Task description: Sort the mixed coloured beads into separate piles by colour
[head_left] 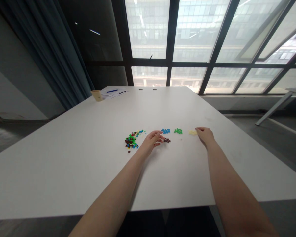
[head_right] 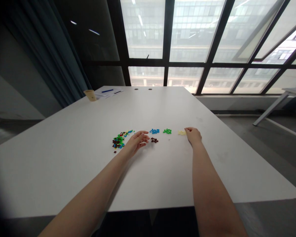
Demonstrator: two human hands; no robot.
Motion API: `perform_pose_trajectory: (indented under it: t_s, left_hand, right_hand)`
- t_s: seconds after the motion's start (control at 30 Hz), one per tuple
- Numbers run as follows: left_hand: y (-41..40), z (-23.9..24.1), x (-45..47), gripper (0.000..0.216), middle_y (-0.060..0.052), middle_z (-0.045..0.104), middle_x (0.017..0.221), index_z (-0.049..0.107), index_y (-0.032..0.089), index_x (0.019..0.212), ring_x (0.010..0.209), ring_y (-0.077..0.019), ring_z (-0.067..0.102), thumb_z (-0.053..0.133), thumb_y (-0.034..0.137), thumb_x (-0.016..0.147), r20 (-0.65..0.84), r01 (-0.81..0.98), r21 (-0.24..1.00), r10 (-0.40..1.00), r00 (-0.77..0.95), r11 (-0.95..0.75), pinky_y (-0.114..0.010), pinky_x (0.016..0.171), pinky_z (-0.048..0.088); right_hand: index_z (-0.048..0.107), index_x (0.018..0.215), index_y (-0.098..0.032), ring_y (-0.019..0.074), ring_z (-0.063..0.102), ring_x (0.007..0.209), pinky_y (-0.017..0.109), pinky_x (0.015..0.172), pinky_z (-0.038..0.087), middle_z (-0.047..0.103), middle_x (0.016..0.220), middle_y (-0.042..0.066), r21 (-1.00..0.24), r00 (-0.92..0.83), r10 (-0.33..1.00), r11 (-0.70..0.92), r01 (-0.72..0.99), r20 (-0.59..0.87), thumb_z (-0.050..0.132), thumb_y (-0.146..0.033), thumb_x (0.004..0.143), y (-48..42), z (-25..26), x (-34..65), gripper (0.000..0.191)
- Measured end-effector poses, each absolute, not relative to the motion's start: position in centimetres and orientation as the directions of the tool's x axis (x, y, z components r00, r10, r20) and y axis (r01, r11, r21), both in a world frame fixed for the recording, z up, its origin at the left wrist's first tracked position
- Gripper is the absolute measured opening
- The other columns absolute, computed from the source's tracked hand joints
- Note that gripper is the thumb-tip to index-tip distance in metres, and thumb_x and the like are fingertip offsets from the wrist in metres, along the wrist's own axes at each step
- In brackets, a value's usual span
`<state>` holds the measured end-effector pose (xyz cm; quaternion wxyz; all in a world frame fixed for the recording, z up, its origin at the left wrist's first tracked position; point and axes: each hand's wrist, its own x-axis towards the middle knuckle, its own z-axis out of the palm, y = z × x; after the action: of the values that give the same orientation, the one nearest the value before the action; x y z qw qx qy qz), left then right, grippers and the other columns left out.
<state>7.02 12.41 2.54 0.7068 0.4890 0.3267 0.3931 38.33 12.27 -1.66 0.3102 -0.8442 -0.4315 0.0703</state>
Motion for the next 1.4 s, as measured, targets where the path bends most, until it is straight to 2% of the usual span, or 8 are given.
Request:
perform_pose_trajectory:
  t_s: [0.1, 0.23, 0.37, 0.53, 0.73, 1.2, 1.3, 1.4]
  left_hand:
    - [13.0, 2.5, 6.6, 0.033, -0.002, 0.061, 0.079, 0.059, 0.018, 0.088, 0.066, -0.0093, 0.055, 0.064, 0.044, 0.067, -0.063, -0.255, 0.951, 0.918, 0.393, 0.174, -0.020, 0.061, 0.041]
    - [15.1, 2.2, 4.6, 0.022, -0.001, 0.058, 0.078, 0.057, 0.020, 0.083, 0.064, -0.0087, 0.053, 0.057, 0.039, 0.072, 0.024, -0.262, 0.965, 0.999, -0.025, -0.029, -0.020, 0.059, 0.040]
    - [16.6, 1.7, 2.4, 0.020, -0.005, 0.057, 0.088, 0.060, 0.021, 0.089, 0.080, -0.0155, 0.054, 0.043, 0.028, 0.081, 0.256, 0.115, 0.966, 0.899, -0.356, -0.229, -0.027, 0.068, 0.043]
    - [15.7, 0.9, 2.8, 0.031, -0.010, 0.051, 0.116, 0.063, 0.026, 0.102, 0.111, -0.0281, 0.039, 0.044, 0.017, 0.080, 0.437, 0.776, 0.589, 0.897, -0.069, -0.227, -0.047, 0.089, 0.032]
    - [15.1, 0.0, 3.6, 0.026, -0.006, 0.043, 0.129, 0.064, 0.032, 0.098, 0.121, -0.0292, 0.029, 0.046, 0.027, 0.081, 0.339, 0.943, 0.284, 0.938, 0.071, -0.174, -0.058, 0.094, 0.021]
    - [15.2, 0.9, 3.7, 0.010, -0.005, 0.056, 0.108, 0.066, 0.023, 0.070, 0.111, -0.0263, 0.037, 0.057, 0.024, 0.073, 0.345, 0.882, 0.420, 0.936, 0.065, -0.216, -0.052, 0.096, 0.022]
    - [14.9, 1.7, 4.4, 0.007, -0.006, 0.058, 0.099, 0.065, 0.020, 0.070, 0.101, -0.0220, 0.045, 0.060, 0.025, 0.071, 0.308, 0.620, 0.739, 0.951, 0.038, -0.264, -0.038, 0.089, 0.033]
    - [14.0, 2.5, 5.3, 0.014, -0.003, 0.058, 0.082, 0.063, 0.019, 0.074, 0.076, -0.0136, 0.051, 0.065, 0.031, 0.068, 0.008, -0.019, 1.000, 0.989, 0.146, -0.005, -0.026, 0.068, 0.040]
  right_hand:
    - [0.070, 0.092, -0.017, 0.0175, 0.056, 0.069, 0.027, 0.061, 0.039, 0.067, 0.083, 0.010, -0.606, 0.628, 0.766, -0.437, 0.665, 0.137, 0.049, -0.032, 0.073, 12.3, -1.8, 38.5, 0.032]
    - [0.070, 0.090, -0.019, 0.0168, 0.054, 0.062, 0.028, 0.059, 0.038, 0.066, 0.075, 0.008, -0.586, 0.623, 0.773, -0.453, 0.672, 0.117, 0.046, -0.026, 0.070, 12.2, -1.7, 38.3, 0.032]
    - [0.070, 0.089, -0.016, 0.0163, 0.051, 0.059, 0.028, 0.057, 0.037, 0.064, 0.068, 0.007, -0.653, 0.641, 0.739, -0.383, 0.653, 0.207, 0.045, -0.026, 0.068, 11.8, -1.2, 37.8, 0.035]
    - [0.070, 0.087, -0.013, 0.0158, 0.050, 0.057, 0.028, 0.056, 0.036, 0.061, 0.063, 0.006, -0.701, 0.592, 0.733, -0.228, 0.676, 0.333, 0.044, -0.030, 0.066, 10.9, 0.5, 35.8, 0.037]
    - [0.070, 0.086, -0.013, 0.0158, 0.050, 0.060, 0.027, 0.059, 0.036, 0.059, 0.064, 0.005, -0.692, 0.520, 0.783, -0.164, 0.703, 0.342, 0.045, -0.035, 0.067, 10.7, 1.3, 33.8, 0.038]
    - [0.070, 0.083, -0.013, 0.0155, 0.048, 0.062, 0.029, 0.063, 0.037, 0.057, 0.065, 0.005, -0.660, 0.463, 0.802, -0.119, 0.742, 0.376, 0.045, -0.034, 0.068, 10.8, 1.9, 32.5, 0.036]
    - [0.070, 0.083, -0.013, 0.0158, 0.048, 0.063, 0.029, 0.064, 0.038, 0.058, 0.068, 0.005, -0.650, 0.444, 0.802, -0.095, 0.754, 0.398, 0.044, -0.034, 0.069, 10.7, 2.0, 32.2, 0.036]
    - [0.070, 0.083, -0.014, 0.0155, 0.048, 0.063, 0.029, 0.065, 0.038, 0.060, 0.071, 0.006, -0.640, 0.427, 0.804, -0.076, 0.765, 0.415, 0.043, -0.032, 0.069, 10.7, 2.1, 31.9, 0.035]
